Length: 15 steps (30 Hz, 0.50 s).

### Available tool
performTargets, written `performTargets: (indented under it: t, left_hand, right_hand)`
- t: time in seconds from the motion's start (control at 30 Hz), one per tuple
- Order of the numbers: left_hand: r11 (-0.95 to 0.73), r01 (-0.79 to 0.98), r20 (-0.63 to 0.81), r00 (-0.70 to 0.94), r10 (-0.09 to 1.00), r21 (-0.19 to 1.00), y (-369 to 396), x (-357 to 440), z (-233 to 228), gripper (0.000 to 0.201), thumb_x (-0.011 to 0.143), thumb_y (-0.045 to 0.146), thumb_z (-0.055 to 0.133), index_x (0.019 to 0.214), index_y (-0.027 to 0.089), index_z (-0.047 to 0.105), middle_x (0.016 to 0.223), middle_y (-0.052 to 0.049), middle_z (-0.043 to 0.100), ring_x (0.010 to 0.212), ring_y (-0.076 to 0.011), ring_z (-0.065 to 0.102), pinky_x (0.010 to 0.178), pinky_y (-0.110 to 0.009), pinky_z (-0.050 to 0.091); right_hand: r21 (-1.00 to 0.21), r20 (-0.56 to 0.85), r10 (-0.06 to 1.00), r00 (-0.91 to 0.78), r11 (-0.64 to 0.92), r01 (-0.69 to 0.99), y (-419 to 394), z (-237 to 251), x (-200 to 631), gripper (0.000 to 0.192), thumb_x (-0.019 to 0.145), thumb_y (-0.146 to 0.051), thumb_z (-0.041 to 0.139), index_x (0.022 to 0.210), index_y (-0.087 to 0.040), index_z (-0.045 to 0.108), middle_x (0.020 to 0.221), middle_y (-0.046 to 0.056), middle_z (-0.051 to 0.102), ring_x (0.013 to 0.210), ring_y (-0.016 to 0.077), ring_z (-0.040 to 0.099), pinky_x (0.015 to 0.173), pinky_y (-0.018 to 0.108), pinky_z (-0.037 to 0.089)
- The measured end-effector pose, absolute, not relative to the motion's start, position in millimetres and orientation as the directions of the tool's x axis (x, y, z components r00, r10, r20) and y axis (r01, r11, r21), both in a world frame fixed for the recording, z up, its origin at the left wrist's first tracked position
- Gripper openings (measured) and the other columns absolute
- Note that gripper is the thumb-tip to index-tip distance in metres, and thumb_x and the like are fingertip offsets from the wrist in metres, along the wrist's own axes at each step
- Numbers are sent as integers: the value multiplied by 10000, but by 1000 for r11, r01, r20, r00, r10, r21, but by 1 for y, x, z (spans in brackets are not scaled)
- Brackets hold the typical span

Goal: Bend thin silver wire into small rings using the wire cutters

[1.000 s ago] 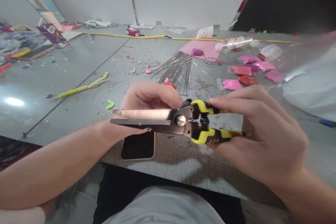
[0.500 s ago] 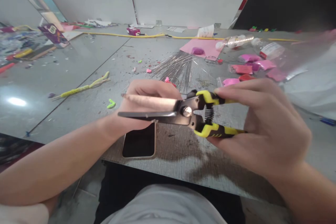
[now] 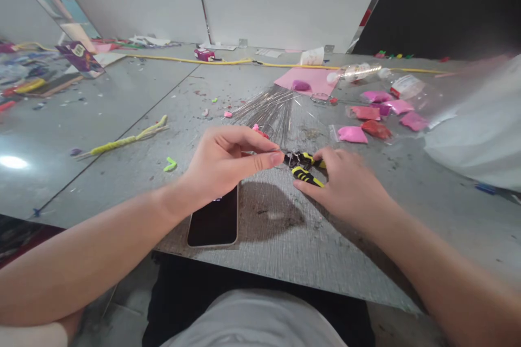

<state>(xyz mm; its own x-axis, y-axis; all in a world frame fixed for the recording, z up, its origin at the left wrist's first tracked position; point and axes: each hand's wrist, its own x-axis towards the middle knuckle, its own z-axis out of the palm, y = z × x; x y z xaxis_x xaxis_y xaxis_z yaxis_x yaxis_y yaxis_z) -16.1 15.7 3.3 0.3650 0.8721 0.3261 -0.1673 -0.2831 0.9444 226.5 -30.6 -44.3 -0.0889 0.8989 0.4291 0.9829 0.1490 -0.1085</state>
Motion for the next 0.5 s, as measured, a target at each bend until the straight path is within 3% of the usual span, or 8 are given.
performTargets:
  t: [0.13, 0.23, 0.33, 0.5]
  left_hand:
    - [-118, -276, 235, 440, 867, 954, 16, -14, -3, 153, 731, 232, 907, 823, 194, 791, 763, -12, 767, 708, -132, 726, 695, -254, 624]
    - [54, -354, 146, 515, 845, 934, 13, -9, -4, 135, 766, 216, 886, 846, 194, 779, 779, 0, 765, 703, -113, 730, 705, -233, 630]
    - [194, -377, 62, 571, 819, 906, 8, -4, -3, 133, 775, 205, 878, 828, 173, 760, 755, -2, 756, 684, -106, 727, 691, -215, 625]
    - [253, -405, 18, 559, 829, 879, 4, -3, -1, 151, 756, 182, 885, 808, 160, 745, 747, 10, 740, 642, -98, 701, 723, -259, 646]
  right_hand:
    - [-149, 473, 861, -190, 290, 945, -31, -30, 222, 365, 820, -519, 725, 998, -216, 626, 950, 102, 702, 935, 330, 664, 785, 480, 525]
    - [-189, 674, 689, -266, 509, 840, -37, -12, 211, 324, 861, -409, 728, 1110, -230, 626, 1059, 99, 733, 1009, 309, 685, 861, 474, 543]
    - [-244, 792, 572, -215, 618, 747, -44, -1, 200, 268, 855, -273, 741, 1103, -272, 638, 974, 40, 755, 882, 242, 713, 784, 402, 570]
    - [-319, 774, 590, -230, 678, 662, -51, 2, 197, 348, 816, -109, 664, 1133, -251, 652, 973, 44, 751, 856, 223, 717, 762, 388, 587]
